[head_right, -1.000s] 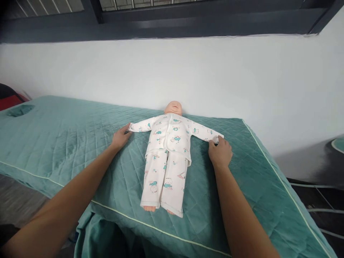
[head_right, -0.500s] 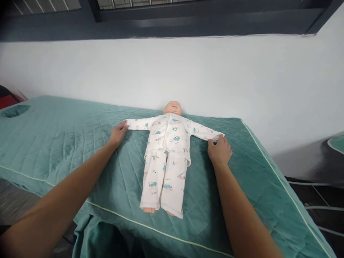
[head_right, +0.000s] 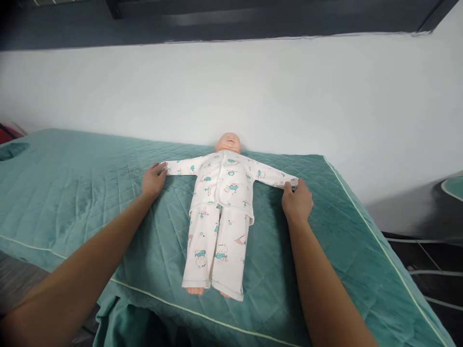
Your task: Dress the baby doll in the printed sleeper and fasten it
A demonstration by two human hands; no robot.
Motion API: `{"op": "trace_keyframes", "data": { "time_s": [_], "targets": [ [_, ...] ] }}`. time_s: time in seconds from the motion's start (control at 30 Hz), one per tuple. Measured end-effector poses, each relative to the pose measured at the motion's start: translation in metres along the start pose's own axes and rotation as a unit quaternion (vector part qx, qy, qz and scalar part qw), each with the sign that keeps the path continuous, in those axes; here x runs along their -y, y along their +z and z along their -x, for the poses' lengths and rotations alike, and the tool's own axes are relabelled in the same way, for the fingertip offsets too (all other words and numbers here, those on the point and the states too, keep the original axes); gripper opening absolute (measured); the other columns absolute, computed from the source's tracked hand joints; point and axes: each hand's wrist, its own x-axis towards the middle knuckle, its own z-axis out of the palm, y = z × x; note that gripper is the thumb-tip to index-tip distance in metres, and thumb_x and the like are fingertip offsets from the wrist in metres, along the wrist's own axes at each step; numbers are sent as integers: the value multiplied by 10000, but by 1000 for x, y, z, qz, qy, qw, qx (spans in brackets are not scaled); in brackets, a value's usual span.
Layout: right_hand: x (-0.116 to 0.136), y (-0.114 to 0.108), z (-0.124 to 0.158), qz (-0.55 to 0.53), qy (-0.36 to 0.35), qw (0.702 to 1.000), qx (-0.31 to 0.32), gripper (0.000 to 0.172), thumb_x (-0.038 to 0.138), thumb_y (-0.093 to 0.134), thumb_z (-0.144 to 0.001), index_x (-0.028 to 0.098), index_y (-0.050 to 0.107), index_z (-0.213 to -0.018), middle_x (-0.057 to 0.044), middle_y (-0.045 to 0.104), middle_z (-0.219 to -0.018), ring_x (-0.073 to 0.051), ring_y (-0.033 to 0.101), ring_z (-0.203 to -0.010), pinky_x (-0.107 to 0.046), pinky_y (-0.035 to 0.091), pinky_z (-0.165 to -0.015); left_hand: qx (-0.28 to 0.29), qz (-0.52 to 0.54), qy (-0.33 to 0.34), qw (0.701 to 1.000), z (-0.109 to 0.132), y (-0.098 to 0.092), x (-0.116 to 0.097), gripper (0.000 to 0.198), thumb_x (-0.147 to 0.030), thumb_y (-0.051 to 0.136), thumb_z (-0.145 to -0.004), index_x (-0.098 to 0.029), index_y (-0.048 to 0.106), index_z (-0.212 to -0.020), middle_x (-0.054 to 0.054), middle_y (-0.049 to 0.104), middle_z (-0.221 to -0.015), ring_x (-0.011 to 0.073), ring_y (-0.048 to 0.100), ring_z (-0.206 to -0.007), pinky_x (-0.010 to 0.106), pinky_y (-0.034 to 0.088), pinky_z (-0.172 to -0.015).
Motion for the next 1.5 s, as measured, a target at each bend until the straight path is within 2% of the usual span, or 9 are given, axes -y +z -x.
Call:
{"op": "trace_keyframes", "data": {
  "time_s": [0.2, 0.47, 0.83, 1.17, 1.27, 1.33, 1.4, 1.43, 1.5],
  "targets": [
    [-4, 1, -3, -43, -20, 999, -11, 533, 361, 479, -926, 153, 564, -1409, -167, 632, -1368, -317, 593, -1219, -436, 448, -1027, -25, -20, 2, 999, 2, -3, -2, 415, -339, 447, -943, -172, 724, -1202, 127, 715, -1213, 279, 583, -1236, 415, 414, -1126],
    [-4, 3, -3, -19, -19, 1000, 8, 527, 339, 520, -922, 123, 598, -1397, -174, 603, -1420, -321, 553, -1309, -455, 414, -1107, -17, -13, -30, 999, 4, -4, 0, 368, -313, 441, -933, -196, 689, -1180, 107, 744, -1066, 239, 671, -973, 362, 512, -892],
    [-8, 7, -3, -4, -30, 999, -17, 476, 335, 504, -919, 121, 632, -1324, -193, 614, -1359, -320, 569, -1242, -469, 428, -1078, -21, -16, -39, 999, 2, -4, -2, 338, -223, 475, -865, -201, 699, -1117, 105, 701, -1030, 253, 646, -1019, 384, 491, -953],
    [3, -5, 15, -58, -37, 996, -51, 450, 293, 533, -876, 80, 622, -1261, -234, 568, -1376, -333, 490, -1333, -487, 374, -1131, -60, 2, -49, 997, 12, -12, -14, 325, -135, 470, -824, -180, 682, -1066, 123, 636, -1059, 275, 611, -1083, 421, 494, -981],
    [12, -21, 45, -140, -59, 986, -69, 464, 293, 520, -861, 84, 611, -1265, -215, 582, -1381, -312, 493, -1349, -484, 358, -1158, -89, 18, -48, 995, 17, -20, -18, 346, -116, 444, -830, -189, 668, -1084, 111, 629, -1092, 247, 606, -1109, 390, 493, -1008],
    [20, -39, 84, -241, -70, 965, -69, 474, 368, 482, -912, 165, 583, -1329, -148, 597, -1396, -270, 548, -1310, -473, 416, -1127, -114, 36, -45, 992, 27, -27, -23, 347, -121, 429, -842, -189, 653, -1099, 109, 625, -1120, 227, 608, -1107, 370, 504, -1001],
    [27, -61, 134, -348, -62, 935, 16, 419, 429, 544, -915, 259, 629, -1289, -89, 648, -1354, -274, 600, -1263, -476, 469, -1086, -143, 67, -37, 987, 49, -37, -31, 328, -152, 418, -866, -197, 644, -1099, 110, 632, -1116, 221, 618, -1084, 367, 529, -966],
    [30, -73, 161, -410, -73, 905, 83, 363, 425, 590, -901, 313, 665, -1238, -48, 677, -1322, -278, 626, -1236, -470, 500, -1054, -154, 81, -32, 984, 65, -43, -35, 312, -178, 417, -879, -217, 643, -1091, 101, 640, -1105, 221, 623, -1076, 373, 542, -947],
    [35, -95, 212, -510, -152, 805, 262, 321, 437, 640, -872, 405, 697, -1186, 20, 692, -1310, -294, 643, -1218, -468, 564, -953, -172, 131, -12, 976, 108, -57, -40, 279, -237, 428, -902, -290, 656, -1052, 69, 661, -1081, 230, 633, -1067, 414, 553, -938]
  ]
}}
